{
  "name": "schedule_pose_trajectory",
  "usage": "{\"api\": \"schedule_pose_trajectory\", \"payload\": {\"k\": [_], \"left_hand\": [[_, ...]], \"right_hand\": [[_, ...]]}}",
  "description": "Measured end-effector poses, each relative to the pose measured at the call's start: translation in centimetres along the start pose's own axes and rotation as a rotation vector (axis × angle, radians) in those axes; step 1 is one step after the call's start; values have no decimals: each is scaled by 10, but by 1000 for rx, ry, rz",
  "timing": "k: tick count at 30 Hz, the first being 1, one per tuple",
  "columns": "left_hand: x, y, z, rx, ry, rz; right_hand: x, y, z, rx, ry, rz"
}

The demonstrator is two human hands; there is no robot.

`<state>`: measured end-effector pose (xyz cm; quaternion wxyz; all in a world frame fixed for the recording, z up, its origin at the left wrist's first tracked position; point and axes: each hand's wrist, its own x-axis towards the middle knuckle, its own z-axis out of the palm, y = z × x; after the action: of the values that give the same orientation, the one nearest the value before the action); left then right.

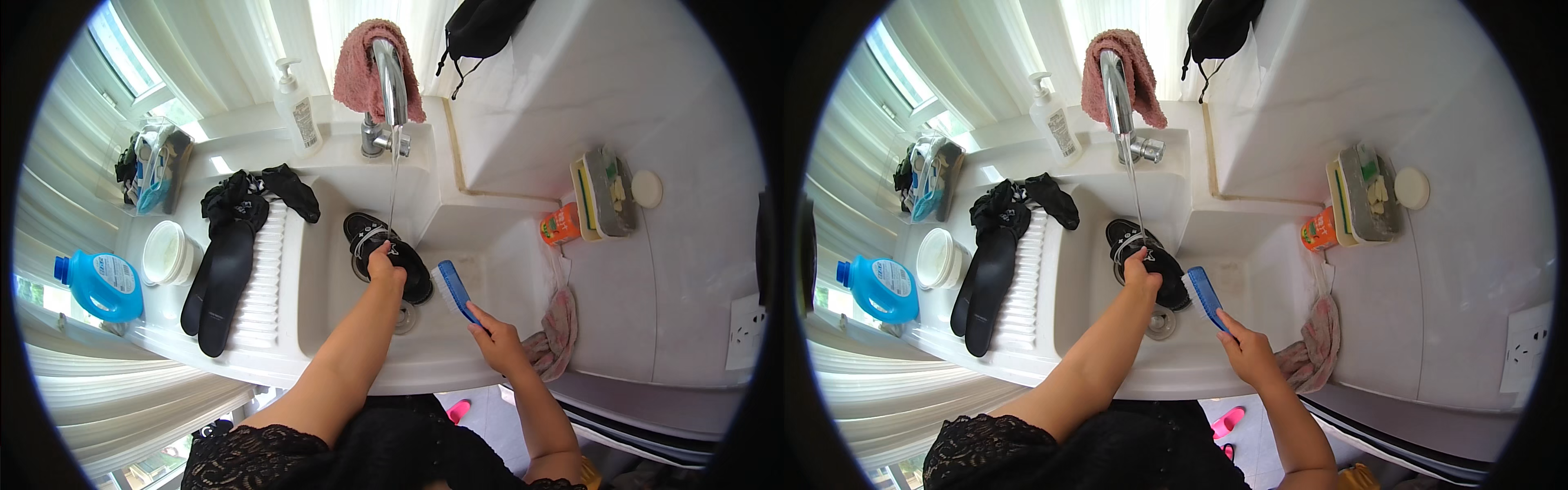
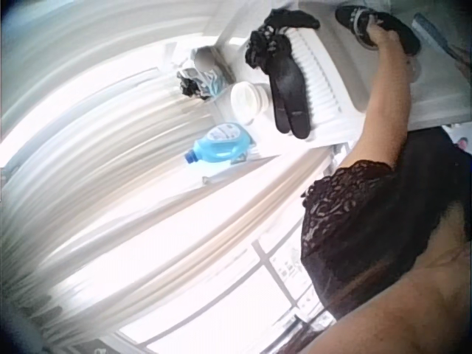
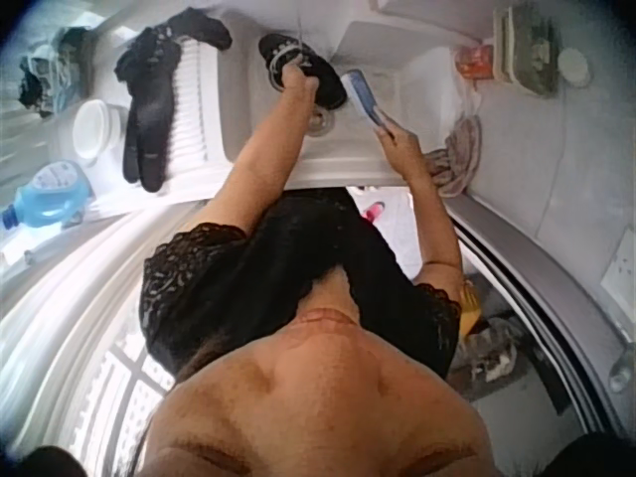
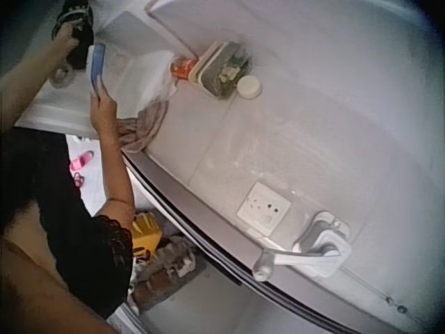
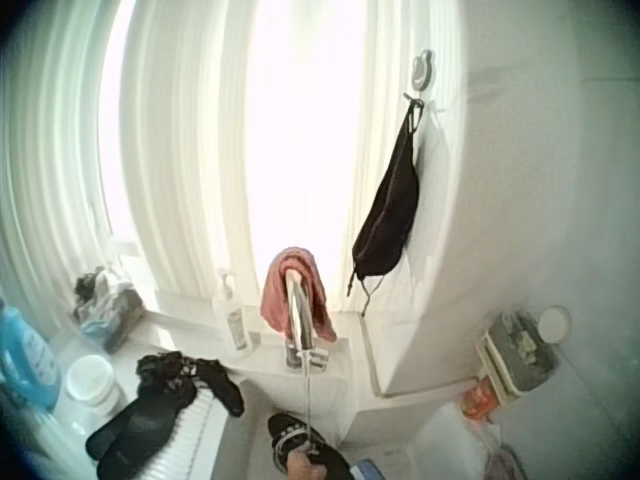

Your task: The person scrubs a black sneaker with a blue brush under running water in a sink, rinsing and rotating the shoe to clean the upper, sole, and interior. They briefly place the shoe on the floor before returning to scrub the second sneaker.

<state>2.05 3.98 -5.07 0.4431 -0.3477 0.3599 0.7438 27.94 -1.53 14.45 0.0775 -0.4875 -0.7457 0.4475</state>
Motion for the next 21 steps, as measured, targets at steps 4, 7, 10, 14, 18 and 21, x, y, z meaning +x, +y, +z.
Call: {"api": "schedule_pose_trajectory", "payload": {"k": [4,7,10,14,18,21], "left_hand": [[-17,23,-3,-101,-71,-144],[-8,33,1,-180,-107,-170],[-29,33,18,-187,-133,-131],[-5,23,25,-147,-116,-117],[42,21,38,-189,188,-53],[-7,13,52,-53,419,69]], "right_hand": [[-1,-1,2,118,41,-63],[7,-10,3,81,25,-75],[14,-13,10,113,28,-160],[9,-42,6,42,-58,-124],[-7,-42,10,44,-30,-167],[-20,-32,9,55,3,-131]]}}
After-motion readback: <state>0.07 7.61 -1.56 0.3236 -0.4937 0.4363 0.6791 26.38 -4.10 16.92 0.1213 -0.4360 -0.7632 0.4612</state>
